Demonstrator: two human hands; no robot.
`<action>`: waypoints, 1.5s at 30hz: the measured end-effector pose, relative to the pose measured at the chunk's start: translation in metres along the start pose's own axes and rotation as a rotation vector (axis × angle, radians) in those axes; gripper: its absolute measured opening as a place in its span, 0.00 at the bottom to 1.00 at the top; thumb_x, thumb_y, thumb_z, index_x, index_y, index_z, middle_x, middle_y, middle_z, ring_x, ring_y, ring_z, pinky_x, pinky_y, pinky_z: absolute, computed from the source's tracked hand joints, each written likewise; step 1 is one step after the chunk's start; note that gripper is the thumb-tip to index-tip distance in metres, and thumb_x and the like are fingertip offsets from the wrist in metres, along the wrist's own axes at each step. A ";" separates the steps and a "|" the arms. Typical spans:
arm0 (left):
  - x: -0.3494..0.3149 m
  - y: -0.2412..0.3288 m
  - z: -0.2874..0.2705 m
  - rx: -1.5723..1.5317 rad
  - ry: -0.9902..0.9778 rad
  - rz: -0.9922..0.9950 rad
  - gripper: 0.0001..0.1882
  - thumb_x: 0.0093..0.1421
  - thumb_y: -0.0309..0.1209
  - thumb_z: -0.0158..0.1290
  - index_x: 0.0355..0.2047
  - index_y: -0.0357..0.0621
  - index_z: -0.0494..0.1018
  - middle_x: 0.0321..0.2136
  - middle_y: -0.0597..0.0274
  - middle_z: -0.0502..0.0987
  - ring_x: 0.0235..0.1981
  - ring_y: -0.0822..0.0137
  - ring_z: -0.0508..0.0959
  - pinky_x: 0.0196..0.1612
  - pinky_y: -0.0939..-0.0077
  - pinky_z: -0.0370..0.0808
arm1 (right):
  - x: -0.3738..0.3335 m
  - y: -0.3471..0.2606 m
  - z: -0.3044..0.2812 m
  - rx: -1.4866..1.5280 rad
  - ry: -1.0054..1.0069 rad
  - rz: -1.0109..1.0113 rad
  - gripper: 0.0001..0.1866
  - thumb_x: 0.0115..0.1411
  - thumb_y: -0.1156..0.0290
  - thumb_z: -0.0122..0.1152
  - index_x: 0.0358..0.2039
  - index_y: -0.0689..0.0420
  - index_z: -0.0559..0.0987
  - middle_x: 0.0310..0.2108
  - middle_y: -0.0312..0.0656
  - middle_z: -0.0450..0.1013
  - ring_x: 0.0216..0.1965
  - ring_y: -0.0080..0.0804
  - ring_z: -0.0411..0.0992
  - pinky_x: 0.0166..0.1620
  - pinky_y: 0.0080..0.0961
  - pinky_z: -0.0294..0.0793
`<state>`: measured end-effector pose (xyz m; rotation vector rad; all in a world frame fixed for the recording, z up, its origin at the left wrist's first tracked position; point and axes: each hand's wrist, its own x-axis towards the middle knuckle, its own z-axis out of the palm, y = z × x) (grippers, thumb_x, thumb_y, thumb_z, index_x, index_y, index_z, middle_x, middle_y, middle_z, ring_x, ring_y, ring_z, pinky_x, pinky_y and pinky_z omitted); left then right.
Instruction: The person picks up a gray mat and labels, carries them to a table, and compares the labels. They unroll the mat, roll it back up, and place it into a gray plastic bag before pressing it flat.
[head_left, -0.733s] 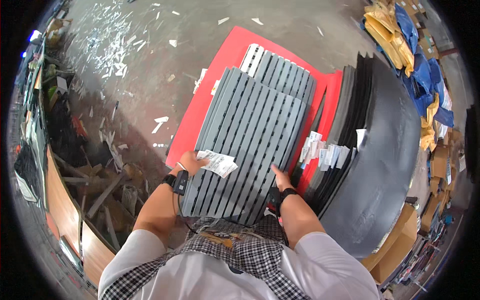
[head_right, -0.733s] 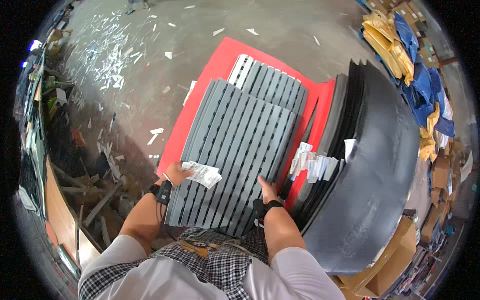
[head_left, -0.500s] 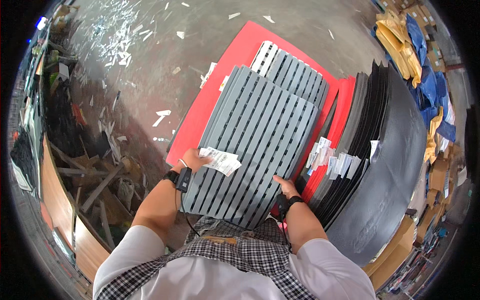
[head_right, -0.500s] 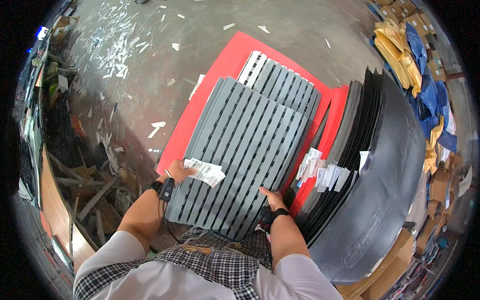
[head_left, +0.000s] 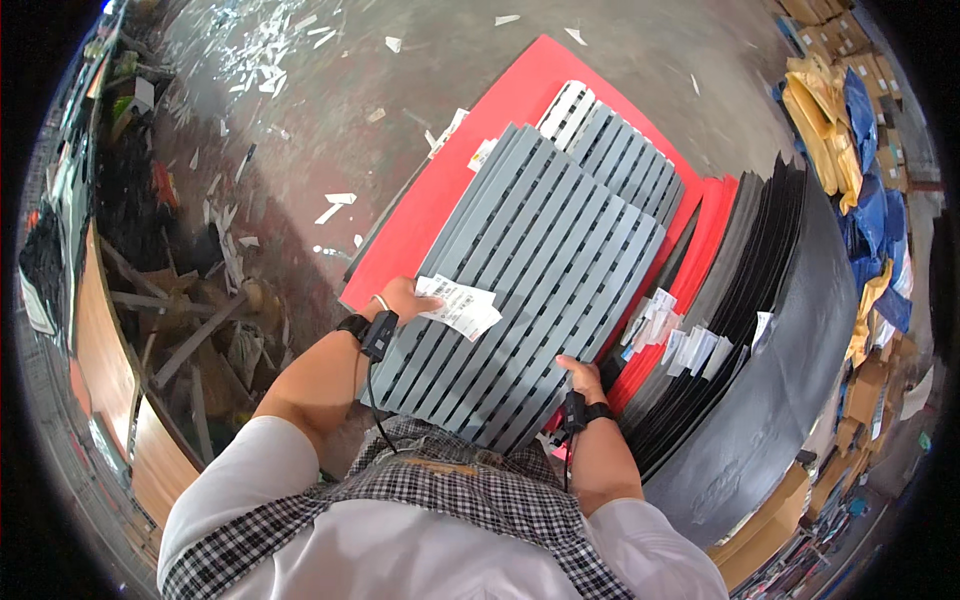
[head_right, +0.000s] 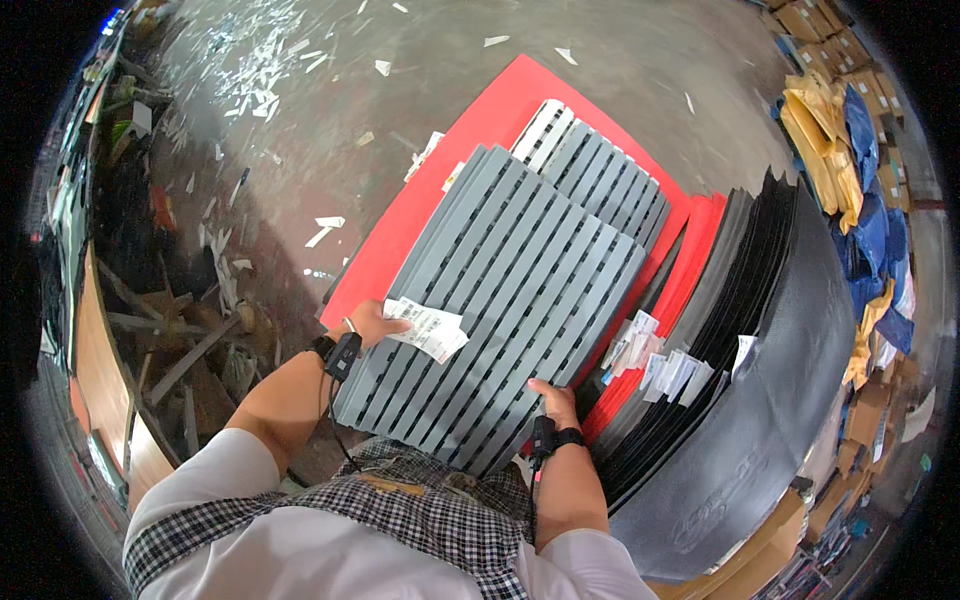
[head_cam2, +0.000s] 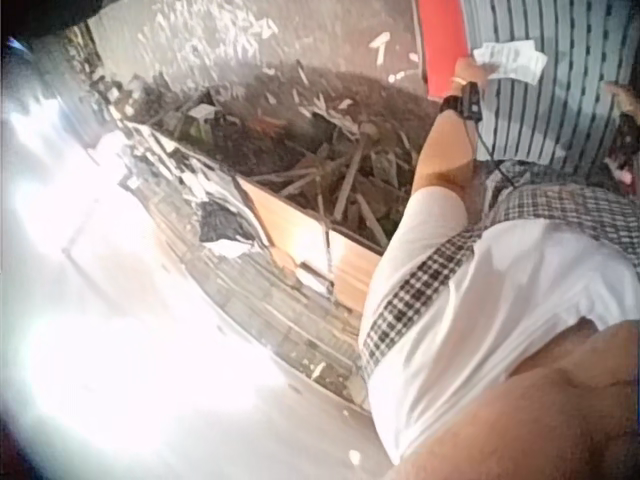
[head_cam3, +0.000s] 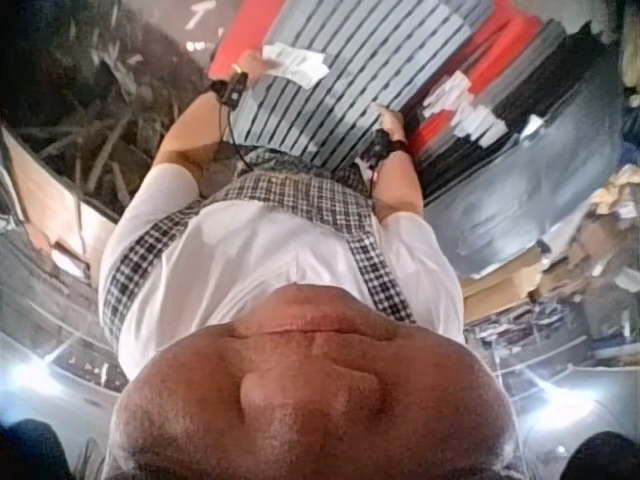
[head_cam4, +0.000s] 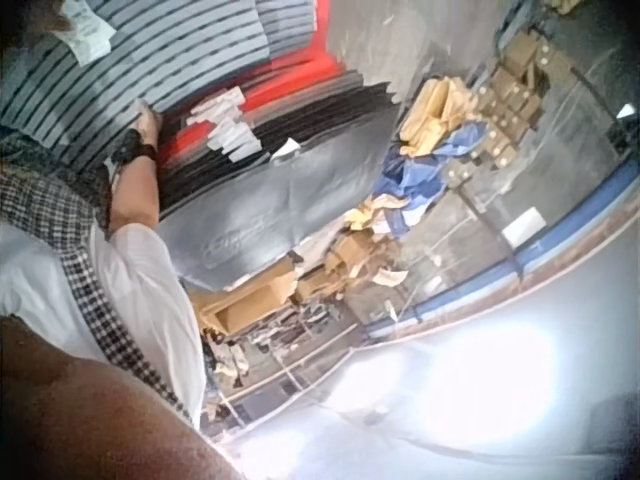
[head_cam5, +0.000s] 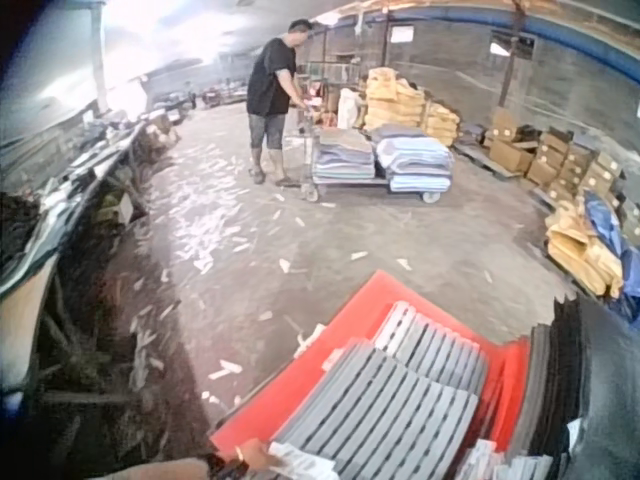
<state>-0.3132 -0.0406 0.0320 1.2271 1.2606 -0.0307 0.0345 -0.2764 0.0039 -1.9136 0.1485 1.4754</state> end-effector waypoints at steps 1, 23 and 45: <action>-0.006 0.008 -0.001 0.005 0.003 0.015 0.23 0.54 0.36 0.64 0.42 0.28 0.77 0.37 0.50 0.82 0.37 0.65 0.81 0.43 0.71 0.75 | 0.001 0.000 0.001 -0.009 -0.018 0.043 0.23 0.42 0.73 0.74 0.41 0.66 0.80 0.38 0.42 0.78 0.36 0.36 0.76 0.44 0.31 0.74; -0.180 0.109 -0.026 -0.438 0.114 0.269 0.16 0.54 0.21 0.61 0.44 0.29 0.75 0.37 0.53 0.82 0.39 0.69 0.81 0.44 0.74 0.75 | -0.180 -0.114 0.027 -0.047 -0.045 -0.490 0.15 0.39 0.79 0.74 0.26 0.59 0.75 0.26 0.31 0.68 0.28 0.25 0.67 0.37 0.28 0.68; -0.096 -0.068 0.099 -0.109 0.240 -0.011 0.19 0.57 0.39 0.62 0.39 0.35 0.79 0.32 0.49 0.82 0.35 0.60 0.81 0.41 0.67 0.75 | -0.087 -0.030 0.001 -0.502 0.100 -0.424 0.22 0.40 0.66 0.77 0.21 0.68 0.72 0.24 0.44 0.71 0.27 0.33 0.72 0.32 0.34 0.72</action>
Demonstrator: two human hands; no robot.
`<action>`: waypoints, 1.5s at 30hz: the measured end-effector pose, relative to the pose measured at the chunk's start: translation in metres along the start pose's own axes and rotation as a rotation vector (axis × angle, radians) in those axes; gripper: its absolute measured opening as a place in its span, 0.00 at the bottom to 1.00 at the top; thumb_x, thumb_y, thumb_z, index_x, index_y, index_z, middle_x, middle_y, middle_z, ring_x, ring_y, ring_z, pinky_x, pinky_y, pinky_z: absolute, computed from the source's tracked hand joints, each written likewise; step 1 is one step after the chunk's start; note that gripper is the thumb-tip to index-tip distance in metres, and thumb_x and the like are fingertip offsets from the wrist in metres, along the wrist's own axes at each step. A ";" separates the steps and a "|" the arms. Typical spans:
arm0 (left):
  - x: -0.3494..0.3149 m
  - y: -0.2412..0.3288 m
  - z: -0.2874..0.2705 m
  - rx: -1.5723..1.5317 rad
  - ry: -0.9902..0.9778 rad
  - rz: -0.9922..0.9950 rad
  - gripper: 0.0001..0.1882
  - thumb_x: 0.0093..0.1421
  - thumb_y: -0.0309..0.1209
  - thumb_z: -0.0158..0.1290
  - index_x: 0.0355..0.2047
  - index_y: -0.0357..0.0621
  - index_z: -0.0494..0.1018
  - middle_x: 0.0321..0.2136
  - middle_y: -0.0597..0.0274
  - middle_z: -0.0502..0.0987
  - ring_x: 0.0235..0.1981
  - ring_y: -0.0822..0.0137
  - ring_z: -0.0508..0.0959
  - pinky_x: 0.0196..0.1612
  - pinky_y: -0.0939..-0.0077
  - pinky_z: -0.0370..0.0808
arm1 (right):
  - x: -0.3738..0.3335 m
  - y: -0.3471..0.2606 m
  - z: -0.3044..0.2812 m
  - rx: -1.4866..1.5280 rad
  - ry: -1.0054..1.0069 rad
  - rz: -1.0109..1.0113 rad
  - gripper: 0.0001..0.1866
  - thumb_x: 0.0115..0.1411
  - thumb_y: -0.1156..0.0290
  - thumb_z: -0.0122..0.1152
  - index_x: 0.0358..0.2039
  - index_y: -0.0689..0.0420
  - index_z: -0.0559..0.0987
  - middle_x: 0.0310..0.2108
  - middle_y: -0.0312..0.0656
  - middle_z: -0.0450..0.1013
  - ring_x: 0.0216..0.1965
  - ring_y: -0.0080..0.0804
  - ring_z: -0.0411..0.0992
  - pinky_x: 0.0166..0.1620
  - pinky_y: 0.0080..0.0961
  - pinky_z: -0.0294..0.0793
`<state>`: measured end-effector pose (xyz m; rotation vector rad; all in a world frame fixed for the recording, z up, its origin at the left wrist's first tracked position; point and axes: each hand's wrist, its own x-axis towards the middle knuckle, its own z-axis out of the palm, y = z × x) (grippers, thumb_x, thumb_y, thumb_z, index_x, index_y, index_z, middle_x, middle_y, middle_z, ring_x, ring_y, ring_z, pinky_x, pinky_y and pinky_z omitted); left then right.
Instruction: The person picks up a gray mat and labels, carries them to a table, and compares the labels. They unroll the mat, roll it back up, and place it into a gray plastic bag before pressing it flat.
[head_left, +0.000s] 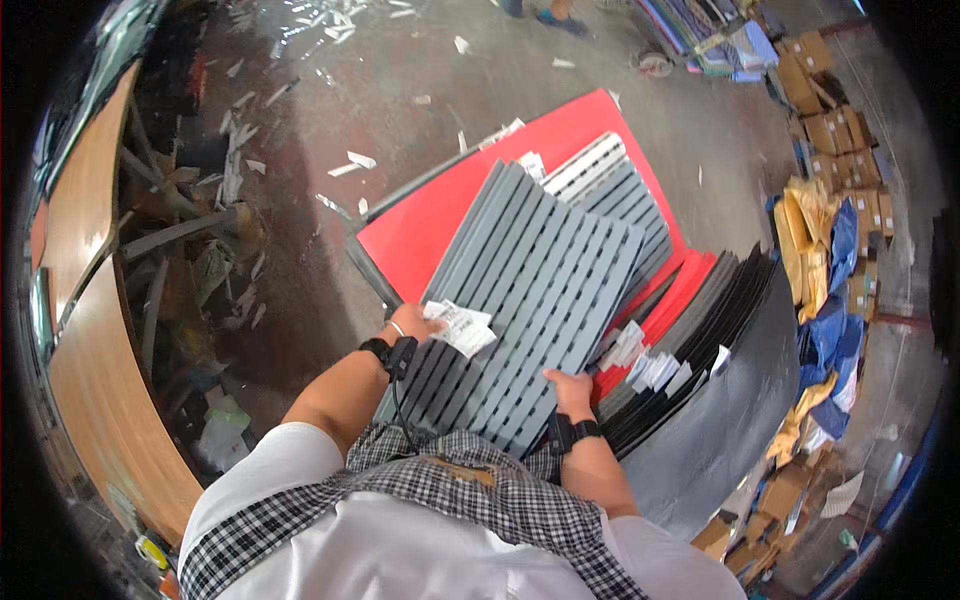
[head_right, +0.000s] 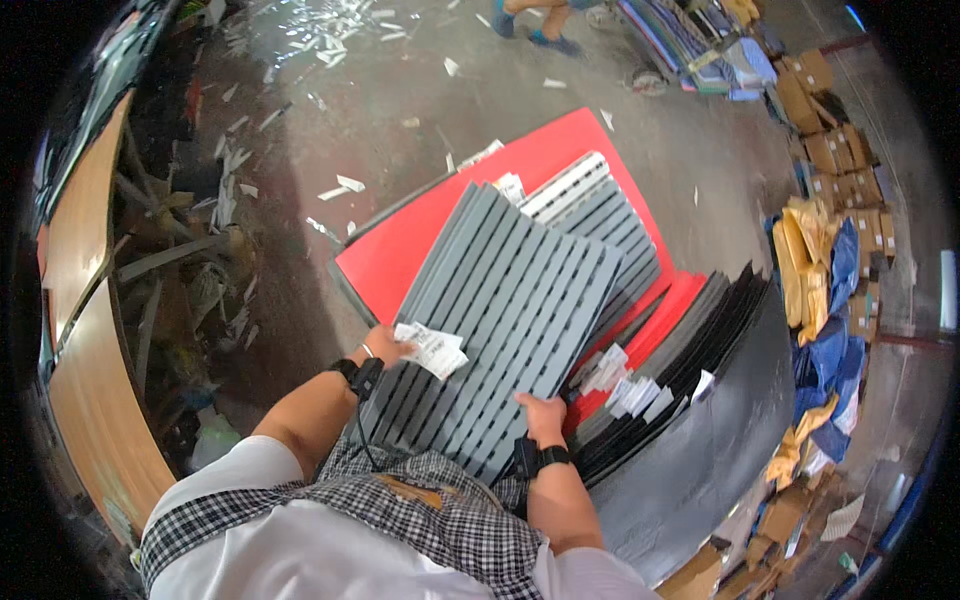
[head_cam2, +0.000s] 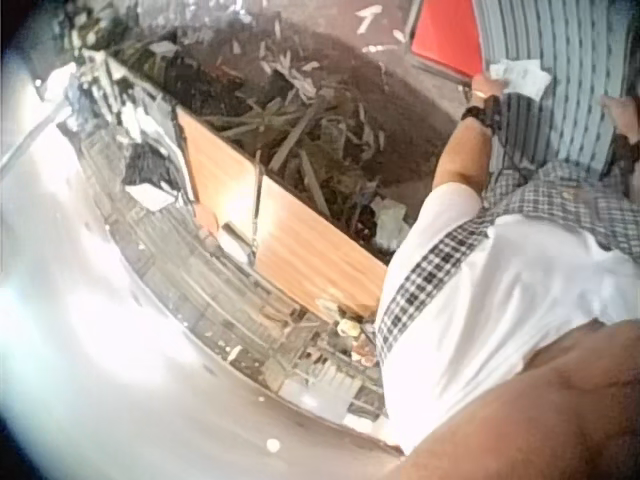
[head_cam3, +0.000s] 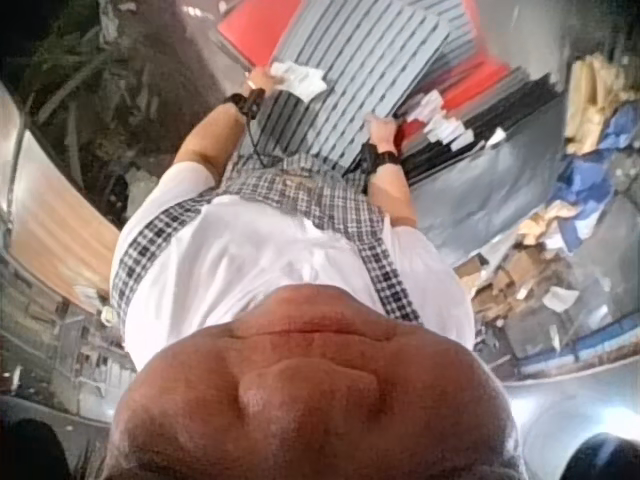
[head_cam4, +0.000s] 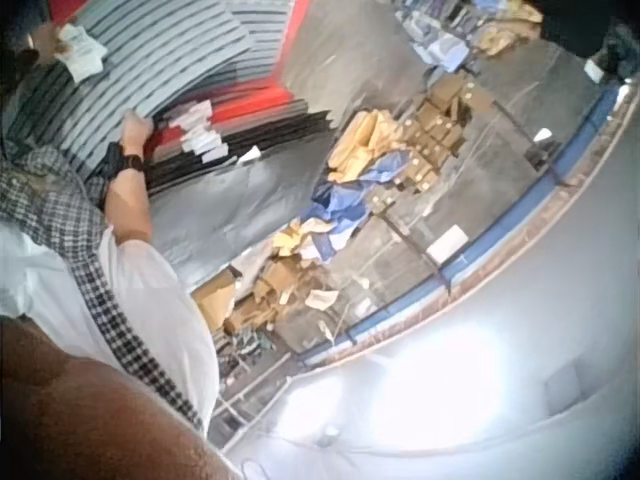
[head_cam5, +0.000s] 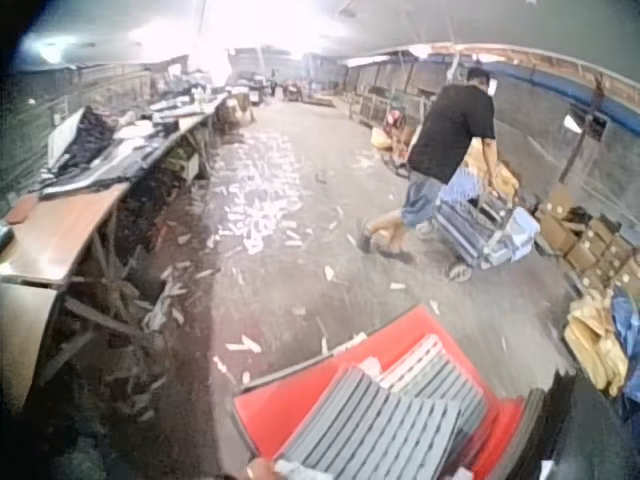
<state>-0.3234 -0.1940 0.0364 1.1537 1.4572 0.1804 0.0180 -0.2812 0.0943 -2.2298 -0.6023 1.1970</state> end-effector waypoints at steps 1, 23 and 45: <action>0.008 -0.007 -0.001 -0.009 0.011 -0.003 0.16 0.58 0.37 0.61 0.40 0.36 0.79 0.33 0.53 0.83 0.35 0.65 0.81 0.41 0.70 0.75 | 0.005 -0.003 0.002 -0.212 0.054 0.081 0.24 0.39 0.64 0.78 0.22 0.70 0.72 0.25 0.47 0.72 0.28 0.36 0.72 0.33 0.37 0.73; 0.083 0.001 -0.027 -0.130 -0.170 -0.062 0.14 0.58 0.26 0.60 0.43 0.31 0.77 0.38 0.55 0.82 0.39 0.69 0.81 0.44 0.73 0.75 | 0.129 0.182 0.056 0.365 -0.030 0.272 0.26 0.69 0.52 0.43 0.55 0.59 0.75 0.54 0.44 0.73 0.53 0.51 0.70 0.53 0.39 0.69; 0.007 0.103 -0.070 0.597 -0.017 0.502 0.13 0.52 0.39 0.61 0.33 0.45 0.83 0.25 0.48 0.78 0.32 0.50 0.77 0.36 0.58 0.74 | 0.021 0.168 0.101 0.989 -0.207 0.535 0.23 0.68 0.55 0.45 0.49 0.60 0.77 0.49 0.43 0.75 0.45 0.45 0.74 0.46 0.34 0.75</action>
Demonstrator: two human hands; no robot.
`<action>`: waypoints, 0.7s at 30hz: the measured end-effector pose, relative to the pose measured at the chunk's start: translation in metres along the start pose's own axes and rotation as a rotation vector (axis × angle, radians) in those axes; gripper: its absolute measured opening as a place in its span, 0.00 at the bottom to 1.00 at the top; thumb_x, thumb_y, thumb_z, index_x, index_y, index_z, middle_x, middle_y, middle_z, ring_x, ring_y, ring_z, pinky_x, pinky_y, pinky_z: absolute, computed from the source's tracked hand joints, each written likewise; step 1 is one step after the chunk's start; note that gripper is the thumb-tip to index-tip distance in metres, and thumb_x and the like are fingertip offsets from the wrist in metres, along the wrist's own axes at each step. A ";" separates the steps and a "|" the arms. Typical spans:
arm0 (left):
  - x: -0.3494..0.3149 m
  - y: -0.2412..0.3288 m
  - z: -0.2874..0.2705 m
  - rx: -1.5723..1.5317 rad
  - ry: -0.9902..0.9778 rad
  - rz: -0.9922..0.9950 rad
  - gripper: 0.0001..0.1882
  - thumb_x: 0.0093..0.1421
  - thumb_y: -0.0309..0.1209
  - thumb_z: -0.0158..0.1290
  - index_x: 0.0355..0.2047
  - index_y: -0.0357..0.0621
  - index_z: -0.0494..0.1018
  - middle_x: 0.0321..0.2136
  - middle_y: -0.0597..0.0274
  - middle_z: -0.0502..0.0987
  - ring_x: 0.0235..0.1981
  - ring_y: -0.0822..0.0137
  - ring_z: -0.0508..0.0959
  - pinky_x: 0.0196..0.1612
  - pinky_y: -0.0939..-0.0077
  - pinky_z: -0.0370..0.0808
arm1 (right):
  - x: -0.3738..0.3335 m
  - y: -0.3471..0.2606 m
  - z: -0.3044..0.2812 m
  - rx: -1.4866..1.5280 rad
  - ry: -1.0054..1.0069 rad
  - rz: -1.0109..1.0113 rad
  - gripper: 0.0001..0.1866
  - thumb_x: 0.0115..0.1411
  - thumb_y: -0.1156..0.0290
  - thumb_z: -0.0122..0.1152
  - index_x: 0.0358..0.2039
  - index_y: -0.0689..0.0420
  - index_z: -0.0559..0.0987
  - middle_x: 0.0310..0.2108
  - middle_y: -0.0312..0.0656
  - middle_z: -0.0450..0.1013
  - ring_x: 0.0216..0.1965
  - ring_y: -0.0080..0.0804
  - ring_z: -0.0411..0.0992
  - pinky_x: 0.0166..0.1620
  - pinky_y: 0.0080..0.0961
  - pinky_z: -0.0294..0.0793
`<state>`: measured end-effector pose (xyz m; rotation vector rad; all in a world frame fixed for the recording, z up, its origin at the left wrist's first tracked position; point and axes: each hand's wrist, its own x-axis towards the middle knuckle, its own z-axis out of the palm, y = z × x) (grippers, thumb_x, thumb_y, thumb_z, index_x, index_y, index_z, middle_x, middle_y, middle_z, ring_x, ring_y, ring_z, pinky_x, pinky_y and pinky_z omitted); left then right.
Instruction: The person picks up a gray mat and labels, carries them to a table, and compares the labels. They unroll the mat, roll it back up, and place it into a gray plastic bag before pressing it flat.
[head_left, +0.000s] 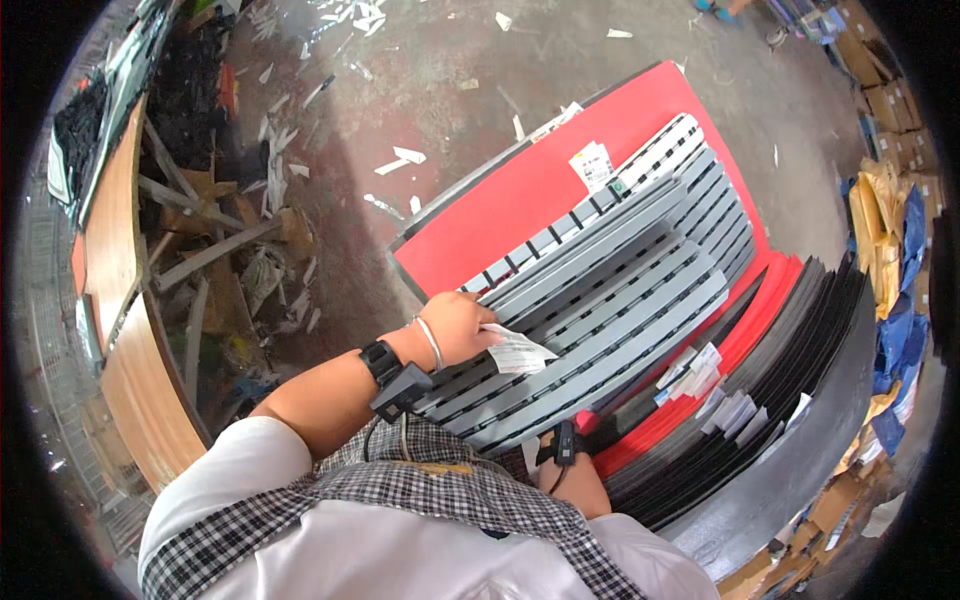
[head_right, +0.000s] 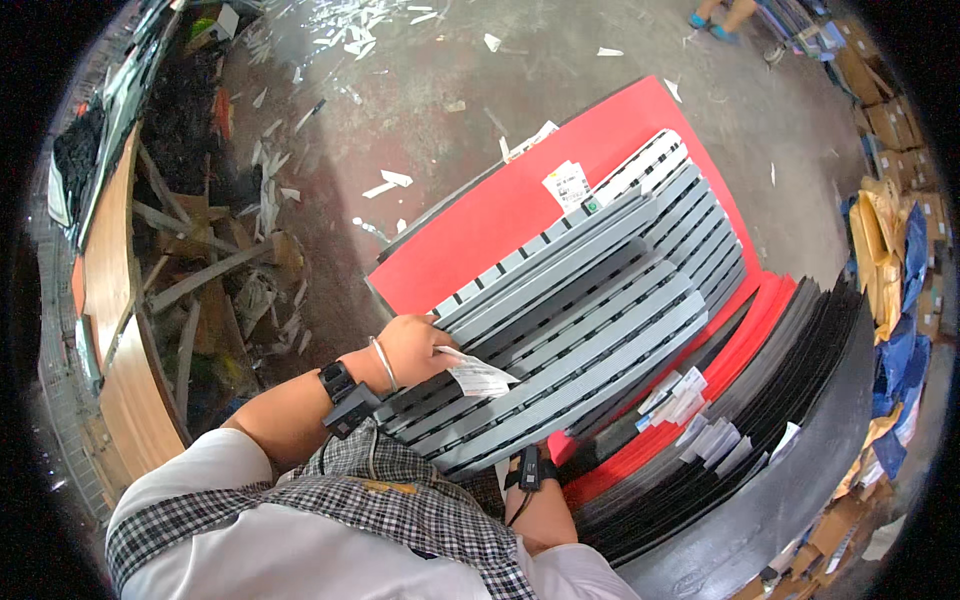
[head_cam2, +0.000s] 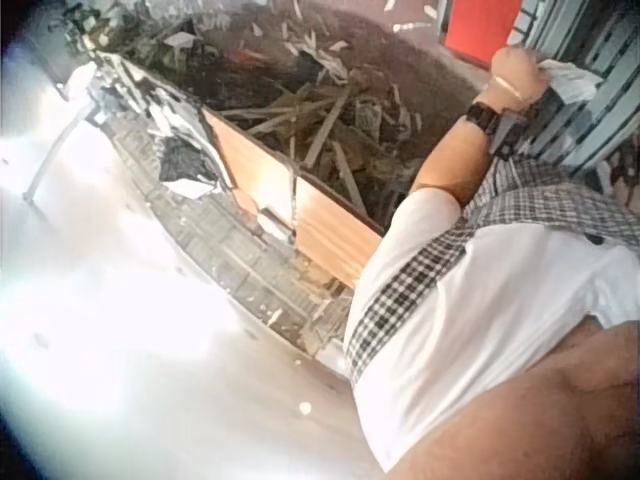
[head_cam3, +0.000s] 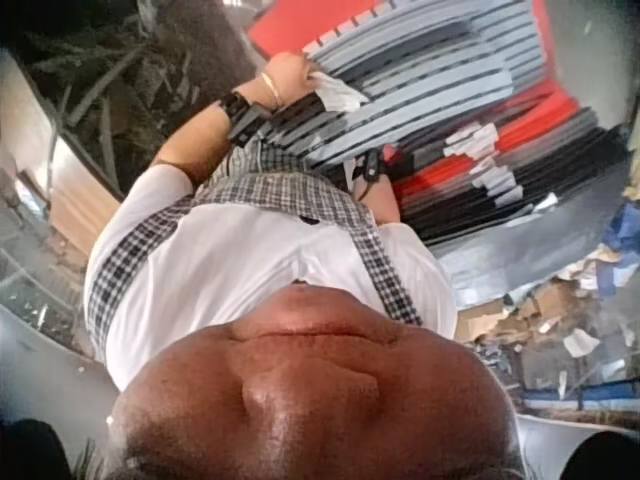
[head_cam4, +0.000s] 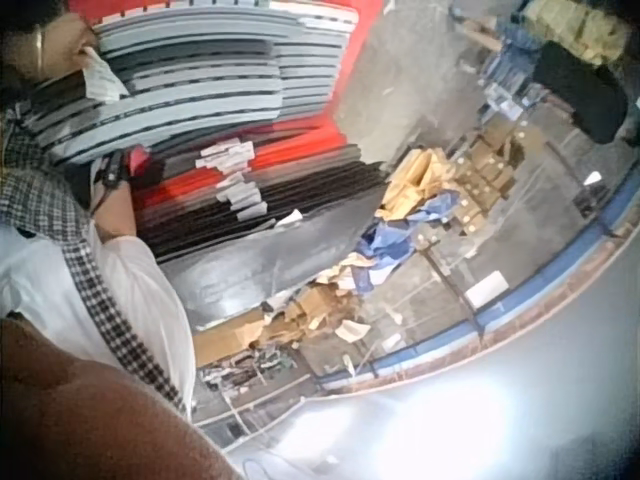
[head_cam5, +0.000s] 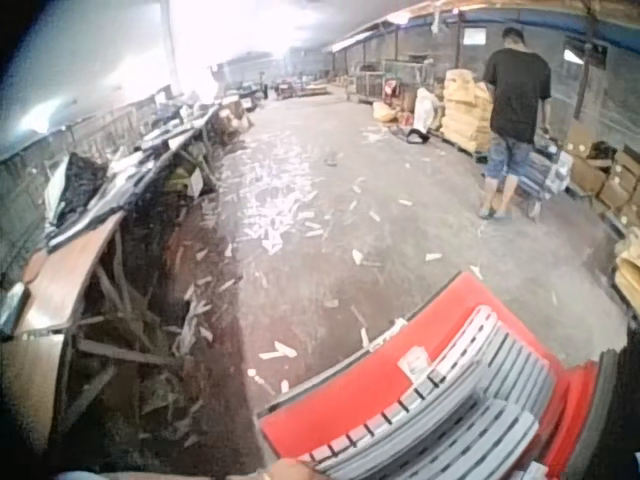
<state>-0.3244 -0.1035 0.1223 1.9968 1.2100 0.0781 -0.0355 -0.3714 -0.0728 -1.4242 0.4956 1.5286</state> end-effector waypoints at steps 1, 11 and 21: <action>0.000 -0.005 0.001 0.011 -0.009 0.000 0.13 0.52 0.39 0.61 0.33 0.45 0.83 0.25 0.48 0.78 0.32 0.50 0.77 0.36 0.58 0.74 | 0.004 0.003 0.005 -0.007 0.002 0.001 0.23 0.68 0.55 0.45 0.49 0.60 0.77 0.48 0.43 0.75 0.45 0.45 0.74 0.46 0.34 0.75; -0.004 0.014 0.002 -0.124 -0.129 0.097 0.10 0.54 0.38 0.62 0.29 0.45 0.82 0.22 0.56 0.80 0.24 0.53 0.77 0.42 0.60 0.73 | 0.053 0.038 0.062 -0.026 0.015 0.057 0.22 0.68 0.55 0.46 0.47 0.60 0.77 0.47 0.43 0.75 0.43 0.44 0.74 0.45 0.34 0.75; -0.026 0.074 0.000 0.271 -0.285 0.398 0.09 0.44 0.33 0.60 0.29 0.54 0.78 0.26 0.57 0.73 0.30 0.55 0.76 0.30 0.62 0.76 | 0.031 0.066 0.053 -0.046 0.016 0.084 0.22 0.68 0.55 0.46 0.46 0.60 0.77 0.45 0.43 0.75 0.42 0.44 0.74 0.44 0.34 0.75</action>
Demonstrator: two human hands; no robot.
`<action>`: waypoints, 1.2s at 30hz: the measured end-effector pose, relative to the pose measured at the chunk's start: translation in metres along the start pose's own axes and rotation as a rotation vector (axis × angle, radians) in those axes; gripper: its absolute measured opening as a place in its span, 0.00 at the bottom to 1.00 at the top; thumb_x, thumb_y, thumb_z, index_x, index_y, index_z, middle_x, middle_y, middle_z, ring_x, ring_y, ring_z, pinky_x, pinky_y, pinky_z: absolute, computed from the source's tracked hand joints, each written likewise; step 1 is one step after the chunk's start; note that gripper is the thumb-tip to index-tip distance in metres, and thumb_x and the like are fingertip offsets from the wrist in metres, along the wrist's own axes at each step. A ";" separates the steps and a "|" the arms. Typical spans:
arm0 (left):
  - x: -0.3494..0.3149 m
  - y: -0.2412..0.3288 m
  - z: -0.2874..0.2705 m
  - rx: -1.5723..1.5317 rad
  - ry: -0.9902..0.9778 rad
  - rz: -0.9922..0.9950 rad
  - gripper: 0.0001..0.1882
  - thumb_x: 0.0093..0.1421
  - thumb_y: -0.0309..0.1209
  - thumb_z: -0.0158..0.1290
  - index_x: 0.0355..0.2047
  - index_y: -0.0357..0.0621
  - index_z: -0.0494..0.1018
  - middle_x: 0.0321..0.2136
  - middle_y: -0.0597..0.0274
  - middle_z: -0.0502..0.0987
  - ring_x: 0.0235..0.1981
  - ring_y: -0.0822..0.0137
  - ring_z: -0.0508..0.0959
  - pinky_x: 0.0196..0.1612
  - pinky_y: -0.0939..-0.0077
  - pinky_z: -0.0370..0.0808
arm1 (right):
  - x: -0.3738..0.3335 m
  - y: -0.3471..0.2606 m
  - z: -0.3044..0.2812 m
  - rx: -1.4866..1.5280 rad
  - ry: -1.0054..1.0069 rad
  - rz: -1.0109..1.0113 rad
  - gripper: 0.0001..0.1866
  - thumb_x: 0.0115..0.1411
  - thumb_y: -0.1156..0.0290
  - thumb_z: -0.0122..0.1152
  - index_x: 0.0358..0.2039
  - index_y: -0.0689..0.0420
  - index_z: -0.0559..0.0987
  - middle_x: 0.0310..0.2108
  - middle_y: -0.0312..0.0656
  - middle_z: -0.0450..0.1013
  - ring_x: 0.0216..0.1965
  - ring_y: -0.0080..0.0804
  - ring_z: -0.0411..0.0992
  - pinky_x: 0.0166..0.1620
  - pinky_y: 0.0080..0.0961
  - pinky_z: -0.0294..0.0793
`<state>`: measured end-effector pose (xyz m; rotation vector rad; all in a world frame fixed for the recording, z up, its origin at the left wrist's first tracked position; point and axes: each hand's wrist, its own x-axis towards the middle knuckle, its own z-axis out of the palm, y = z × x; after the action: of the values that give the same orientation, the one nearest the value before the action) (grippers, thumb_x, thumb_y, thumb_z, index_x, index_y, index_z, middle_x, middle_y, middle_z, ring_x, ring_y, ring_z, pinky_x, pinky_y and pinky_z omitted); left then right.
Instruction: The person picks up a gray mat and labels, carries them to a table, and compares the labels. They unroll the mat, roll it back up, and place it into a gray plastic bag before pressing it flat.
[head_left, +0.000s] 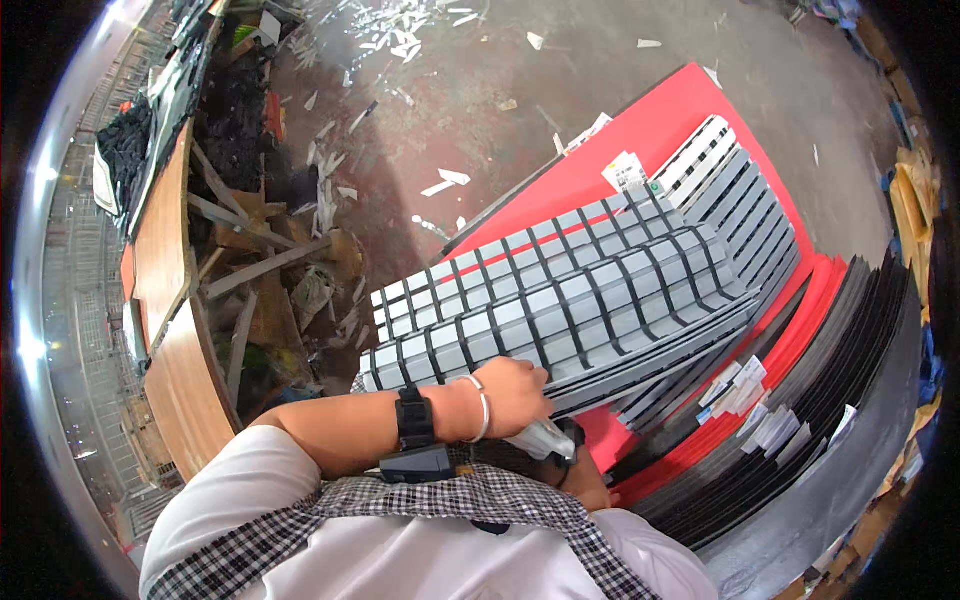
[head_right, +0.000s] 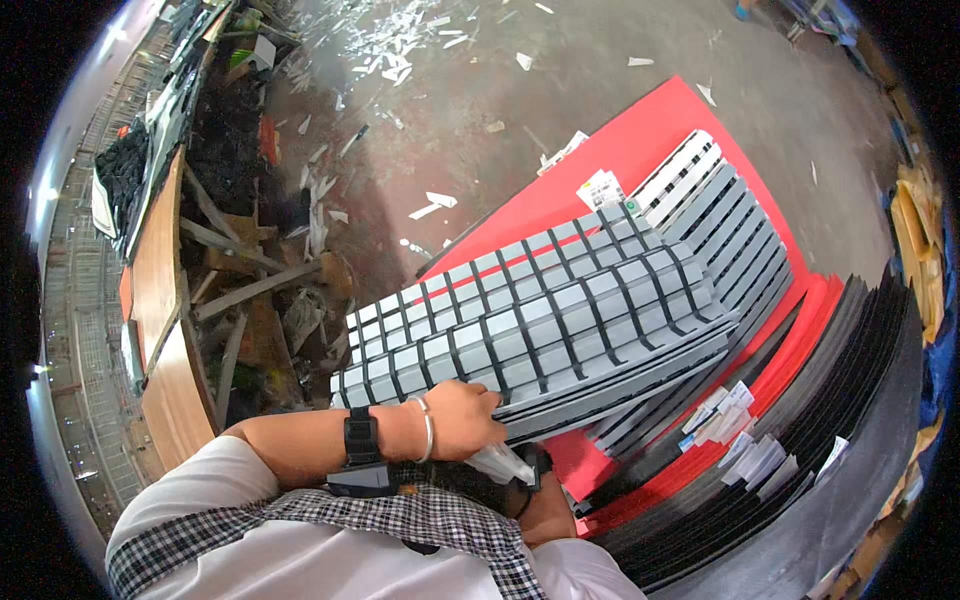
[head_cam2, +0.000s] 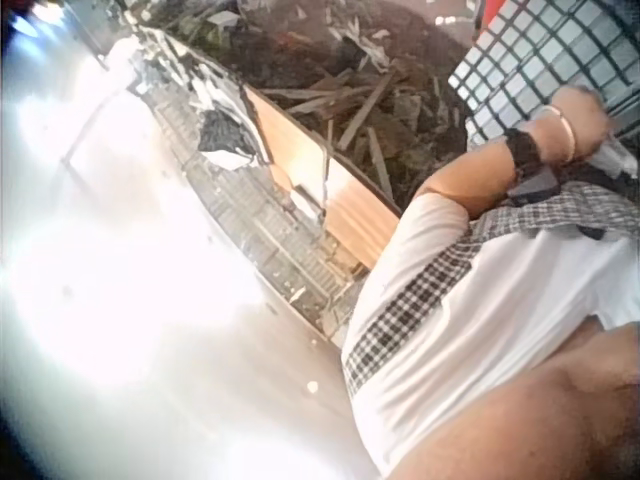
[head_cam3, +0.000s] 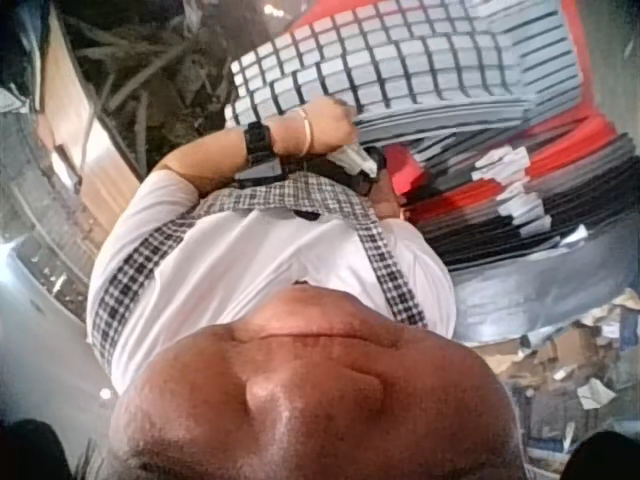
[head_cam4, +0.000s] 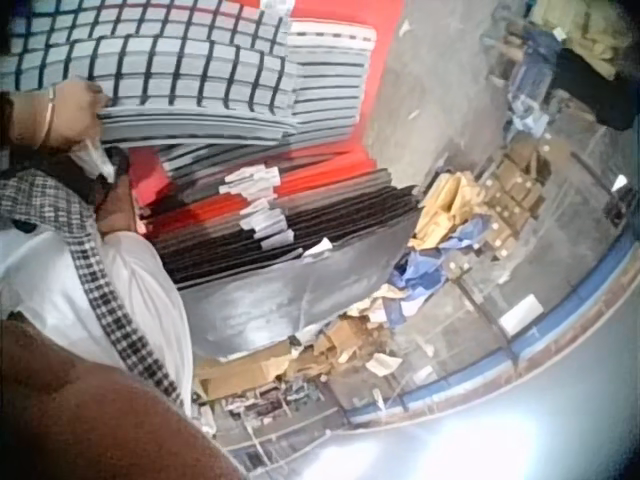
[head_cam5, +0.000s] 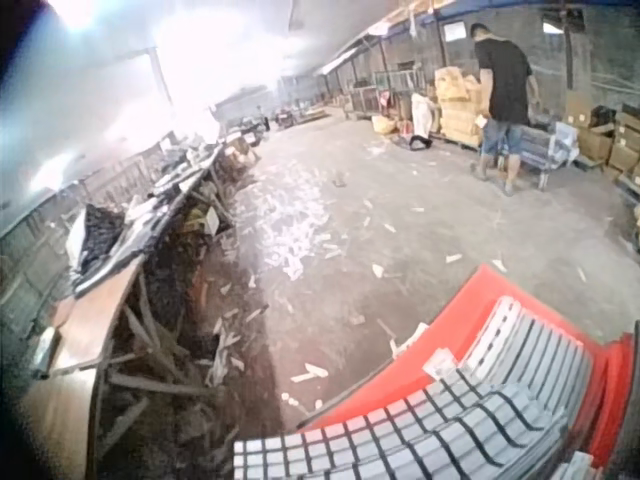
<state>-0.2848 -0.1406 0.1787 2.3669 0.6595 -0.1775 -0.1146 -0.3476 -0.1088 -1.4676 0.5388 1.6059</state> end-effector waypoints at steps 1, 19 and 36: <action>0.001 0.000 -0.002 0.027 -0.008 -0.023 0.09 0.43 0.33 0.60 0.29 0.54 0.78 0.29 0.55 0.74 0.32 0.54 0.77 0.31 0.63 0.77 | 0.002 0.000 0.001 -0.003 -0.003 -0.005 0.22 0.68 0.55 0.46 0.46 0.60 0.77 0.45 0.43 0.75 0.42 0.44 0.74 0.44 0.34 0.75; -0.002 -0.167 0.031 -1.193 0.491 -0.479 0.14 0.60 0.22 0.54 0.47 0.34 0.74 0.37 0.64 0.81 0.38 0.73 0.78 0.45 0.75 0.75 | 0.050 -0.015 0.044 -0.039 0.014 -0.017 0.21 0.67 0.55 0.47 0.44 0.60 0.78 0.42 0.43 0.76 0.39 0.42 0.75 0.42 0.33 0.75; 0.049 -0.255 0.057 -0.907 0.373 -0.898 0.19 0.63 0.35 0.52 0.49 0.34 0.73 0.41 0.47 0.80 0.43 0.58 0.77 0.48 0.67 0.71 | 0.034 -0.018 0.040 -0.115 0.064 0.005 0.20 0.67 0.55 0.48 0.42 0.60 0.78 0.39 0.43 0.76 0.37 0.41 0.75 0.40 0.33 0.75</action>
<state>-0.3686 0.0094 -0.0238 1.1252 1.5544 0.1668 -0.1207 -0.2960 -0.1284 -1.6089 0.4938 1.6215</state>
